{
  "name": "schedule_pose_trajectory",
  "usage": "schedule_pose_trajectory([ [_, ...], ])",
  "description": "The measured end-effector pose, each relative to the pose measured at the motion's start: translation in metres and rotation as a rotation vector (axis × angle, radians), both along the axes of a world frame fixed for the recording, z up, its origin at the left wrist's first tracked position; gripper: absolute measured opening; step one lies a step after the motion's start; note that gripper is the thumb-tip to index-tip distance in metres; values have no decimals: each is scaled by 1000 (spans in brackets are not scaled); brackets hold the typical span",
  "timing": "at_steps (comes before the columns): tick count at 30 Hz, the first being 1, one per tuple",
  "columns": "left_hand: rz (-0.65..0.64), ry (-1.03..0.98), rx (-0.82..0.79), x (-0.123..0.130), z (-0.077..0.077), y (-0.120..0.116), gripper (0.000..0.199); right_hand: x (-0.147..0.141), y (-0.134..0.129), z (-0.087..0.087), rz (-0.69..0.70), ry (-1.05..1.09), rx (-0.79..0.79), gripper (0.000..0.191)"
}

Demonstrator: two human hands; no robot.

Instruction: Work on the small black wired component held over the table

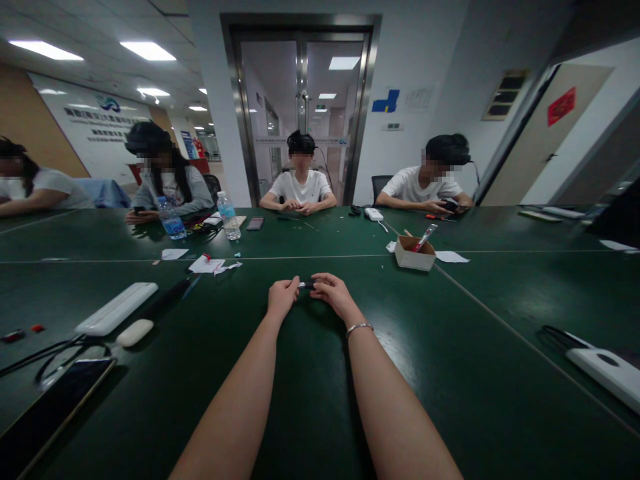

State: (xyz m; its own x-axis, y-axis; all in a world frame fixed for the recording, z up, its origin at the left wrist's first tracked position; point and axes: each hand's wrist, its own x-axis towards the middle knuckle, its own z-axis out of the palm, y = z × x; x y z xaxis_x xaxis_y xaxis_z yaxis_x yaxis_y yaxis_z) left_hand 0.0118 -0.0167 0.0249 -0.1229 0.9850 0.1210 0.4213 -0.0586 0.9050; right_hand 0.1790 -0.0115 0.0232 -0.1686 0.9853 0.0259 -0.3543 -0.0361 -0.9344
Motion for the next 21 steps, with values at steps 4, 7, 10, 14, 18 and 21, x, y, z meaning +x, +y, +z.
schedule_pose_trajectory([
  [4, 54, -55, -7, -2, 2, 0, 48, 3, 0, 0, -30, 47, 4, 28],
  [7, 32, -56, 1, -2, 1, 0, 47, 3, 0, -1, -26, 53, 16, 29],
  [10, 0, -49, 14, -2, 0, -1, 47, 1, 0, -1, 3, 22, 23, 30],
  [14, -21, -37, 31, -1, -1, -2, 49, 0, 0, -1, 32, -7, 26, 29],
  [18, -21, -21, 22, -1, 1, -3, 50, 0, 0, -1, 37, -9, 20, 28],
  [21, -23, -22, 22, 0, 0, -3, 49, 0, 0, -1, 40, -11, 12, 28],
])
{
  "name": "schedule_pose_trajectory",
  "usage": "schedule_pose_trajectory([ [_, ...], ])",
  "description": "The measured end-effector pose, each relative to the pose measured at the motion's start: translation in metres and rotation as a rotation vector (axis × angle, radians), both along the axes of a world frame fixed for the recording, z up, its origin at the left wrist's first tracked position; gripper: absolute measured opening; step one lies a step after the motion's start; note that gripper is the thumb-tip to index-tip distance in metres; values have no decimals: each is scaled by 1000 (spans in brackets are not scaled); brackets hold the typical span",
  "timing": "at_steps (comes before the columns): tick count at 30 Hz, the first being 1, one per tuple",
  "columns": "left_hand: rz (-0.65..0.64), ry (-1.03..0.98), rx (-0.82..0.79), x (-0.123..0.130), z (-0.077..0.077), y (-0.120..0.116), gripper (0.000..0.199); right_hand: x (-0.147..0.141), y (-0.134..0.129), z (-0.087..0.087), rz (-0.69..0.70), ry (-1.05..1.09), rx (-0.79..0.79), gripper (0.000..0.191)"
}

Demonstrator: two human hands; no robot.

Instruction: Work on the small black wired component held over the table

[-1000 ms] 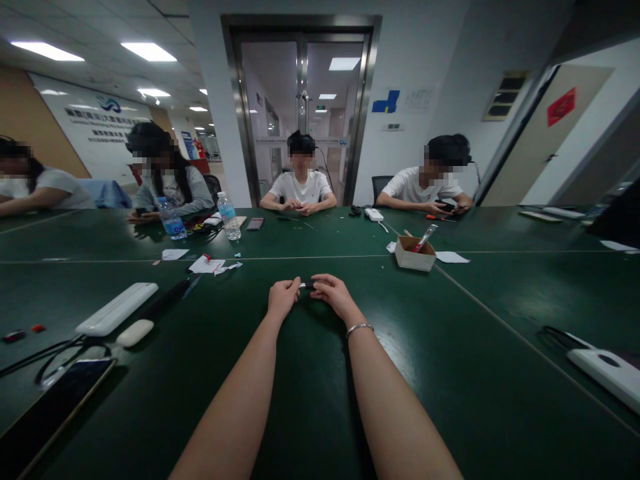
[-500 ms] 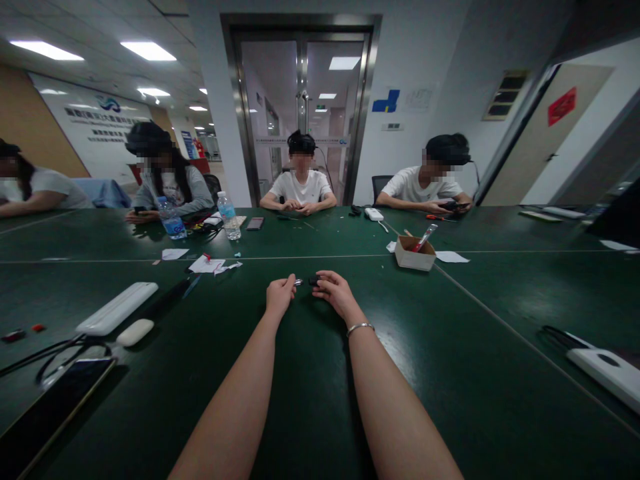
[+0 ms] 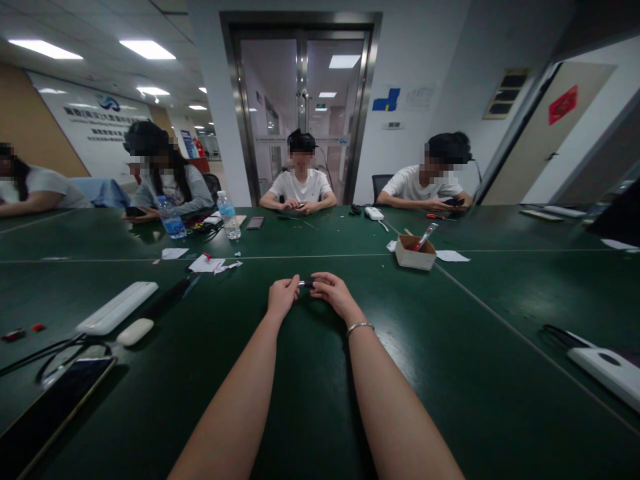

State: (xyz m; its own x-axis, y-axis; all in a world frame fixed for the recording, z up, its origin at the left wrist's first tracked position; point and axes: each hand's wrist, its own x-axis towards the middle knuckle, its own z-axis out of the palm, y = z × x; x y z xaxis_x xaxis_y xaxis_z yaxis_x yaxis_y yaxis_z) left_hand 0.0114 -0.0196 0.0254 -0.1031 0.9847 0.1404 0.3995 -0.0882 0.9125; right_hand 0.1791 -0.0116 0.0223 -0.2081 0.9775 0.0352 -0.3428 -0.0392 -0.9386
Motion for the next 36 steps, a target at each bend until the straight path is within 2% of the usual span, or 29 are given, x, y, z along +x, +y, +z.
schedule_pose_trajectory([
  [13, -12, 11, -8, 0, -3, 3, 51, 0, 1, 0, -2, 9, -7, 27],
  [24, -21, 21, -26, 0, 4, -2, 49, 0, 0, 1, -2, -5, -8, 26],
  [36, 9, 42, -27, 0, -2, 4, 50, 0, -1, 0, 2, -7, 3, 28],
])
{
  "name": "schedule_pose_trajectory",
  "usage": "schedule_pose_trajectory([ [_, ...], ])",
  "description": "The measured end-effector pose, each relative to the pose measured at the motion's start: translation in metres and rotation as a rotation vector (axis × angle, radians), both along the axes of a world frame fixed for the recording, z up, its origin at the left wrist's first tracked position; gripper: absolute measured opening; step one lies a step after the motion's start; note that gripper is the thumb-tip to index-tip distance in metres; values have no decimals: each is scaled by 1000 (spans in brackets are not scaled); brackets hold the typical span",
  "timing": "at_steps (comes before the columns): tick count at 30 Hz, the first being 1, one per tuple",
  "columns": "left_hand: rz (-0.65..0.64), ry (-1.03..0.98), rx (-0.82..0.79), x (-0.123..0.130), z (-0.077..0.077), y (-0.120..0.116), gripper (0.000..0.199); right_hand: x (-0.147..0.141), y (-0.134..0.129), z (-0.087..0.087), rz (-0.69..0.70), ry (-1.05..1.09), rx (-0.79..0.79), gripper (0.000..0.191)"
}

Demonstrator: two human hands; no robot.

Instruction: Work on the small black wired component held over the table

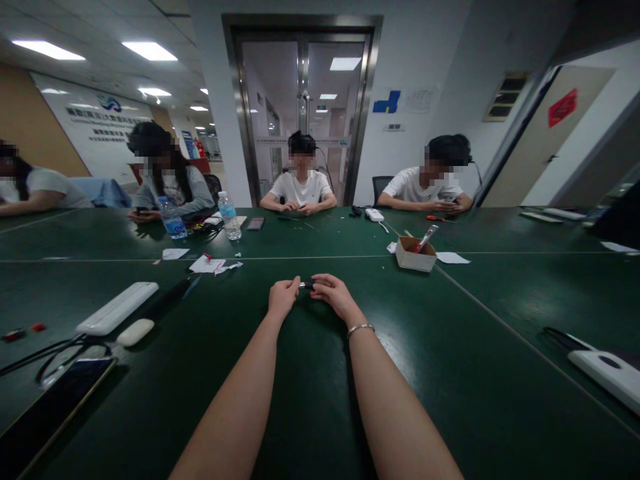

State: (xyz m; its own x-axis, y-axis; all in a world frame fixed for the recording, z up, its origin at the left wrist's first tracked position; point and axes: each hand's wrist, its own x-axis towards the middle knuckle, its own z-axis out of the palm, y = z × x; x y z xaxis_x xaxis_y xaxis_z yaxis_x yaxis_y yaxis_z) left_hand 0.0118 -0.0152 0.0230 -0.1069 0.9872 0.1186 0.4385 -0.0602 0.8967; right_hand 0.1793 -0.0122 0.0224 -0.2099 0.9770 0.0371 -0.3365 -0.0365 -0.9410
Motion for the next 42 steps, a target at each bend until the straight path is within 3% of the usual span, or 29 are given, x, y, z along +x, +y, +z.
schedule_pose_trajectory([
  [29, 10, 26, -26, 1, 1, 0, 49, 0, 2, -4, -30, -40, 19, 29],
  [42, -81, -26, -2, -1, -3, 1, 48, -1, 1, -3, -37, -21, 12, 28],
])
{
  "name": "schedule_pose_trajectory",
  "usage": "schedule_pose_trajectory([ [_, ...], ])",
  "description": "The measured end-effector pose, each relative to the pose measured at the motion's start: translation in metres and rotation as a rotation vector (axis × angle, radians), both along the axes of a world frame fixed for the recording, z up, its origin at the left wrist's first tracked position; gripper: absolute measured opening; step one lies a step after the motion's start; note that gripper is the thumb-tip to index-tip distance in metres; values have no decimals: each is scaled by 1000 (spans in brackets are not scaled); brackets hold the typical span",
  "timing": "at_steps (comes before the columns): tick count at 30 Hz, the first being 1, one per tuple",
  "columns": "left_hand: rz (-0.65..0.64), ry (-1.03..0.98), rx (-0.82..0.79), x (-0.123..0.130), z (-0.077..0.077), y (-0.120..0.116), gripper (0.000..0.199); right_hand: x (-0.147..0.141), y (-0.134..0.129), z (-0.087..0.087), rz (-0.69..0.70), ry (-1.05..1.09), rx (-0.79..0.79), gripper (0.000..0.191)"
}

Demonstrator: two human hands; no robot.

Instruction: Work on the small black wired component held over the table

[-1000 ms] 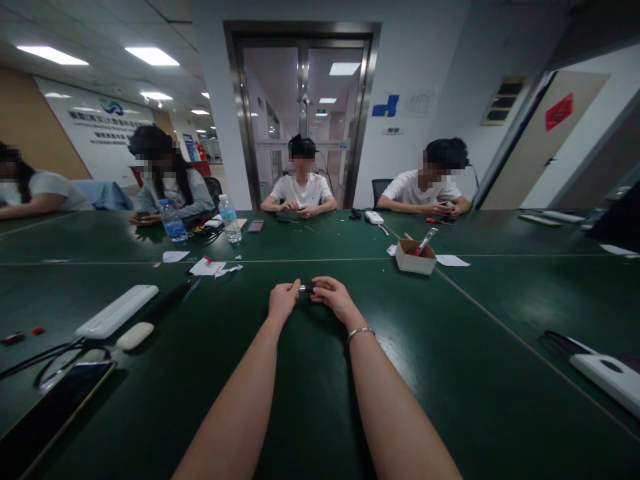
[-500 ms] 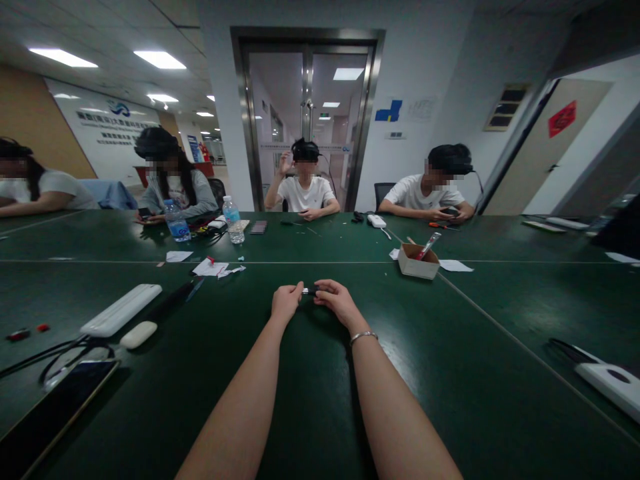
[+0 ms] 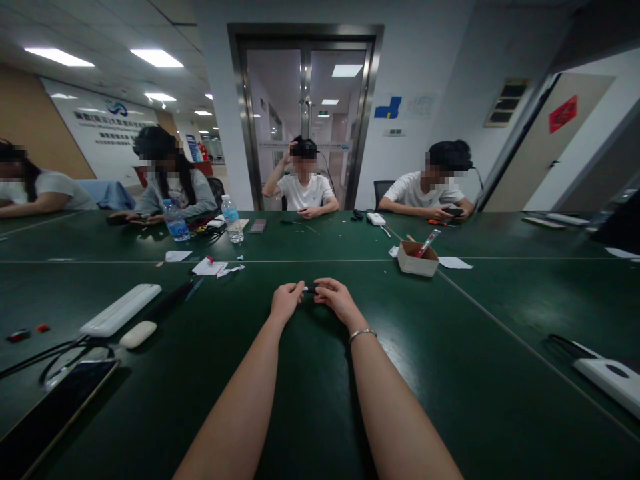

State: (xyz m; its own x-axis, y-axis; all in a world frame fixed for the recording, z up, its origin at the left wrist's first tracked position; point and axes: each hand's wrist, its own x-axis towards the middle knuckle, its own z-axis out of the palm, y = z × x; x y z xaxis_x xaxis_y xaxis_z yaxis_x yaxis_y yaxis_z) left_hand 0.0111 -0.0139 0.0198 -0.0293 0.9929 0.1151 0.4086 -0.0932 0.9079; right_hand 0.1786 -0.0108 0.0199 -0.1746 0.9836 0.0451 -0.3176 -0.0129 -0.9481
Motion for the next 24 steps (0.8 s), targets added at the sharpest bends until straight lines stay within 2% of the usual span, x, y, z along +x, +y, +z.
schedule_pose_trajectory([
  [18, -35, -73, 16, 0, -9, 8, 38, 0, -2, 3, -33, 16, -37, 27],
  [24, -75, -116, 19, -1, -7, 7, 36, 0, -1, 3, -40, 21, -48, 27],
])
